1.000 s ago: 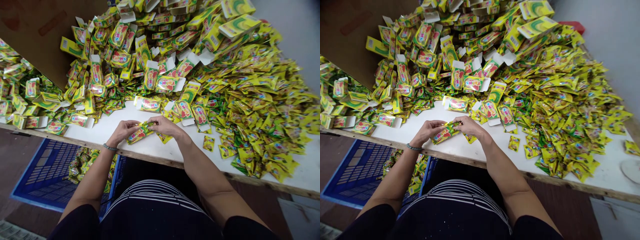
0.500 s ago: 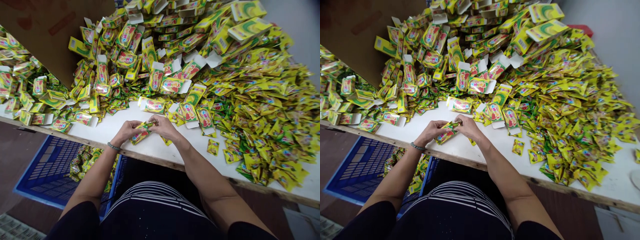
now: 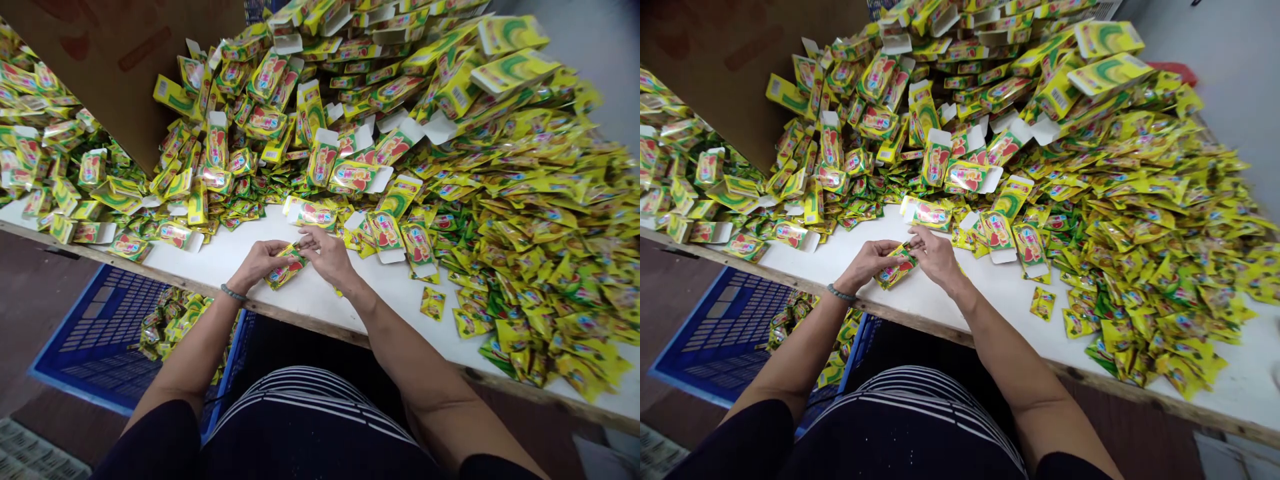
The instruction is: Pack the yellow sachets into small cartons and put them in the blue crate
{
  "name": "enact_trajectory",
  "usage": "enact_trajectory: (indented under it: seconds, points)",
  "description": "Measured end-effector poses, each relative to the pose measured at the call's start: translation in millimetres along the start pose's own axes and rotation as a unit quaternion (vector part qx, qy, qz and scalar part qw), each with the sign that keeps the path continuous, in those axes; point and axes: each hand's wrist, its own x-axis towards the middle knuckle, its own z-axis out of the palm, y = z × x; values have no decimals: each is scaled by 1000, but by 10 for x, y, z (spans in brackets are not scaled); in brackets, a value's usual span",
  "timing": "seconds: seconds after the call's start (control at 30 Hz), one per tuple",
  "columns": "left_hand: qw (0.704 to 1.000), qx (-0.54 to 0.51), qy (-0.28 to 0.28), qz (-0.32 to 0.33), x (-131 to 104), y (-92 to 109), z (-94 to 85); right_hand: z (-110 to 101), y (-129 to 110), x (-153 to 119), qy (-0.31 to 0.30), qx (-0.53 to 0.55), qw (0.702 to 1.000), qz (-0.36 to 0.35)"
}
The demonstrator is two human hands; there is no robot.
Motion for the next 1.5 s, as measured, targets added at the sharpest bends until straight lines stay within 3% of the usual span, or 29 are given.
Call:
enact_trajectory:
  seconds: [0.17,0.23,0.37,0.43,0.57,0.73,0.9,1.07,1.2,1.5]
  points:
    - [999,-29,14,-3,-22,30,14,51,-68,-57,-58,44,997,19]
    - [999,-25,25,16,-15,22,12,65,-91,-53,-53,84,995,24]
    - [991,-39,84,91,17,4,9,74,-65,-2,114,114,987,0]
    - [984,-61,113,123,26,1,4,88,-18,21,155,97,983,12]
    - [980,-76,125,134,13,6,-13,157,49,27,46,189,977,86]
    - [985,-84,113,101,-6,12,-19,236,-2,-19,66,194,974,92]
    - [988,-86,97,81,-9,19,-15,259,-32,-50,-14,150,984,91]
    - [991,-70,81,78,-2,19,-10,165,-63,-28,2,133,987,96]
    - [986,-91,115,81,-5,2,-25,112,-106,-25,-3,92,993,68]
    - [986,-78,120,84,-15,9,-18,154,-93,-21,-9,161,982,101]
